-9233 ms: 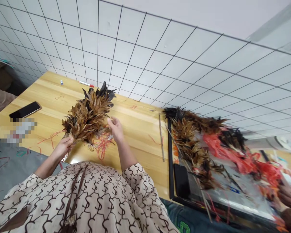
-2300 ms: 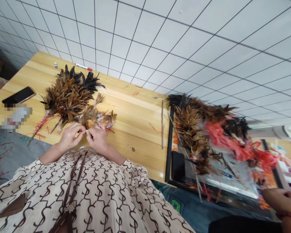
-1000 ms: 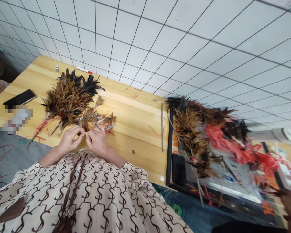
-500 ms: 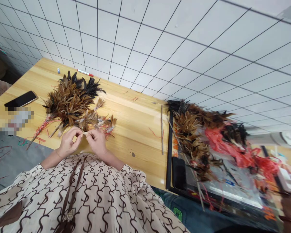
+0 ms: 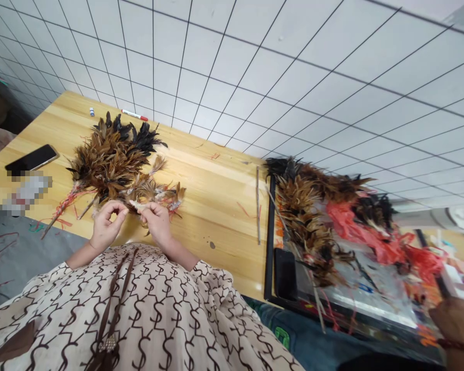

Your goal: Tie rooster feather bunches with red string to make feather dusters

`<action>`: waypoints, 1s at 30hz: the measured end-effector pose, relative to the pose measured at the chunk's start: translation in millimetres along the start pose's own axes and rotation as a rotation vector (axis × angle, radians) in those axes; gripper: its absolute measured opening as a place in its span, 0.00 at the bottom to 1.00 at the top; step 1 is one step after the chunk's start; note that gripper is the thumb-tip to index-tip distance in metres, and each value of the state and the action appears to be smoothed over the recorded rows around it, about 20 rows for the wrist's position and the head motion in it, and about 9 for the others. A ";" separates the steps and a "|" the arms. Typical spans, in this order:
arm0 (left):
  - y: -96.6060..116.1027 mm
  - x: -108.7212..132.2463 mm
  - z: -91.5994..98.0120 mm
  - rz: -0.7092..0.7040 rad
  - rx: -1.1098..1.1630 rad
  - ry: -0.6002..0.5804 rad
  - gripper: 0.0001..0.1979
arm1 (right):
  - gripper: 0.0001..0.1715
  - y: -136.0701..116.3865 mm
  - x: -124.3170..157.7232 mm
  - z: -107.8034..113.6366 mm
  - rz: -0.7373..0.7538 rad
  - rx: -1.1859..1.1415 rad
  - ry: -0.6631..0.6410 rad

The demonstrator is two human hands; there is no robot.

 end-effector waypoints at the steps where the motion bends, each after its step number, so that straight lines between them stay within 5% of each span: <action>1: 6.6 -0.5 -0.2 -0.037 -0.006 -0.002 0.06 | 0.11 -0.5 1.8 -1.3 0.014 0.021 -0.006; 5: 22.2 -4.1 -0.6 -0.131 -0.045 -0.003 0.05 | 0.14 -4.9 7.0 -4.8 0.063 0.110 -0.032; 16: 24.3 -5.6 -5.2 -0.168 -0.088 -0.057 0.06 | 0.17 -7.5 8.3 -7.5 0.127 0.296 -0.069; 30: 25.4 -5.9 -12.7 -0.178 -0.094 -0.195 0.07 | 0.15 -18.4 9.3 -10.1 0.422 0.665 -0.059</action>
Point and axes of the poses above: each hand's wrist, its own x-axis away from the middle knuckle, its own z-axis out of the back of the hand, y = z × x, the point moved 8 cm from there along -x, towards the middle knuckle, and after that the axes turned 2 degrees about -x, right-handed, at the moved point
